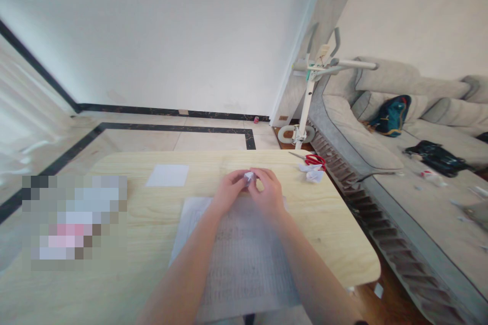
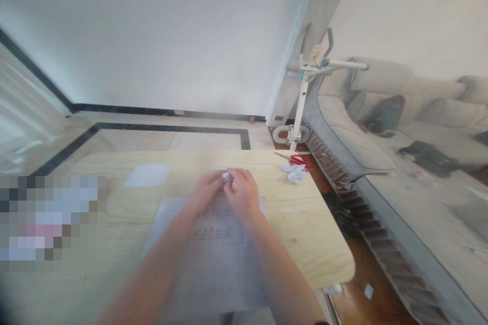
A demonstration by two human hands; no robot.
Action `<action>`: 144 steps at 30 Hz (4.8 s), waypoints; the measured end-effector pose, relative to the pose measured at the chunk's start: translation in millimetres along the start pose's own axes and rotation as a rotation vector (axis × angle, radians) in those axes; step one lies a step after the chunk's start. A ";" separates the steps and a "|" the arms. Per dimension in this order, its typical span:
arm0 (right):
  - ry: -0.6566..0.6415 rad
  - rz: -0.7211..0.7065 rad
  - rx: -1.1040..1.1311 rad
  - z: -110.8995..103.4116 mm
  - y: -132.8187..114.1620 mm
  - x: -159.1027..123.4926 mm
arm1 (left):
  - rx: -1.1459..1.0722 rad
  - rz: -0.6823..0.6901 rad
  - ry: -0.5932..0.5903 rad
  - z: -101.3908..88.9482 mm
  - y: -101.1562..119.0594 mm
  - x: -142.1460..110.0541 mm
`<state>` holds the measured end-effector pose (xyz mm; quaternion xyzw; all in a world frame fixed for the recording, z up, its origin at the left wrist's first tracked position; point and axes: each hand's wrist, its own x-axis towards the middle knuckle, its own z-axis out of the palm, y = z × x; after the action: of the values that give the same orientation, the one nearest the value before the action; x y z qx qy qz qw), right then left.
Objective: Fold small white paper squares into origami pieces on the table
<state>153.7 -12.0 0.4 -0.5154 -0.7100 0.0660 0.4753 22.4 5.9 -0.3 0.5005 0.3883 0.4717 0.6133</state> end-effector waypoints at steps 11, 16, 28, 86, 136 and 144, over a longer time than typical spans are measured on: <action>0.005 -0.033 0.036 2.6 1.6 -1.6 | 0.028 -0.016 0.053 0.7 0.7 0.4; -0.006 -0.023 0.062 1.8 -2.3 -1.6 | 0.019 -0.006 0.070 0.9 0.4 -0.2; -0.010 0.048 0.090 -1.3 3.8 0.6 | 0.004 -0.030 0.063 3.0 5.0 -1.5; 0.086 0.166 0.091 2.7 10.6 -1.2 | -0.024 -0.035 -0.045 0.9 -0.3 -1.0; 0.007 0.236 0.204 6.9 15.1 -3.3 | -0.310 -0.124 -0.088 -8.9 -13.0 2.9; -0.027 0.231 0.218 5.4 14.1 -2.8 | -0.303 -0.140 -0.059 -6.1 -9.9 2.2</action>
<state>159.2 -5.5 -12.5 -0.5382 -0.6409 0.2036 0.5081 19.1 9.0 -11.2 0.3875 0.3285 0.4662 0.7243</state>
